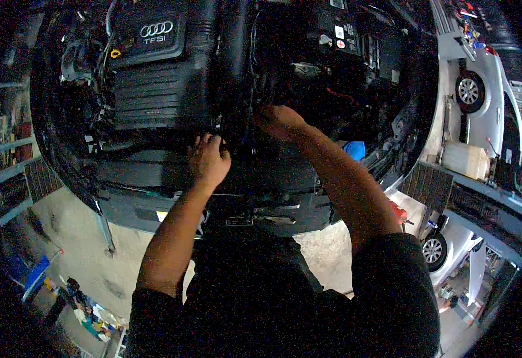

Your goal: The person places a sticker on the car's windshield, then moves to the engine bay. They remove a plastic engine cover, retrieve a wrench and screwdriver from a tool cart, and use them to adjust components within the engine bay before replacing the cover.

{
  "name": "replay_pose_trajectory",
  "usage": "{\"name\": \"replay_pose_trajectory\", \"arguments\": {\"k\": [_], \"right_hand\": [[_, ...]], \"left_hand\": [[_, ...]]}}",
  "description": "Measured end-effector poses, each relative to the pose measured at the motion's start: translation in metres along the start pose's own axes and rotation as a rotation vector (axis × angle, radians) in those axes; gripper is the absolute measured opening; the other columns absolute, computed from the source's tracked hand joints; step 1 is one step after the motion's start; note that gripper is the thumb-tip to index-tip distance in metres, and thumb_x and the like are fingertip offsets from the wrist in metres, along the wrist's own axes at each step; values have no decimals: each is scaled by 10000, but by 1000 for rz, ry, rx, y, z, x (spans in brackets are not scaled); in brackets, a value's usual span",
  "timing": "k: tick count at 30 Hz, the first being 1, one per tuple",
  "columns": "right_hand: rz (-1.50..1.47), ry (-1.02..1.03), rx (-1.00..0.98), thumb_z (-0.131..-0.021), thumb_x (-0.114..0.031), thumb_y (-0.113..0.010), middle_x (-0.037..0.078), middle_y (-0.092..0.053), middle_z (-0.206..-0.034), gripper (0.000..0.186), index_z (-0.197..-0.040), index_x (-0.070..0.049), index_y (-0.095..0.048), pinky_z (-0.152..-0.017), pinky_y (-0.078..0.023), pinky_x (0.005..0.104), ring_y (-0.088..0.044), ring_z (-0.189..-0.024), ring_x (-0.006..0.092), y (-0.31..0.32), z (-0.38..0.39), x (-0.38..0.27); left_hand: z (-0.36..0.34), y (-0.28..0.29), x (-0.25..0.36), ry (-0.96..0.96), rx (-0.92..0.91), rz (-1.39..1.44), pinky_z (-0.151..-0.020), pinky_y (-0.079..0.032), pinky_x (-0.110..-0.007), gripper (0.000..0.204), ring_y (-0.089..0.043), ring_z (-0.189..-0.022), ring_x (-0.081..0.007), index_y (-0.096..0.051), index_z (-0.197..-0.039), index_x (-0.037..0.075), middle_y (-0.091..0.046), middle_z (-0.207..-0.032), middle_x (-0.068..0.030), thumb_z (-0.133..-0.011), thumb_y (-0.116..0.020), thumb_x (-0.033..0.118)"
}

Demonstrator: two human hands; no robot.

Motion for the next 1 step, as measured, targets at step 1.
{"name": "replay_pose_trajectory", "arguments": {"k": [1], "right_hand": [[-65, -77, 135, -983, -552, -621, 169, -532, -1516, 638, -1475, -152, -544, -1102, -465, 461, -585, -1327, 293, 18, 33, -22]], "left_hand": [[3, 2, -1, -3, 5, 5, -1005, -426, -542, 250, -596, -1122, -332, -722, -1024, 110, -674, -1118, -116, -794, -736, 208]]}}
Point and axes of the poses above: each hand's wrist, its own z-axis away from the middle knuckle, its own y-axis out of the back of the hand, x = y × z, the point moved 3 cm from there along -z, towards the middle knuckle
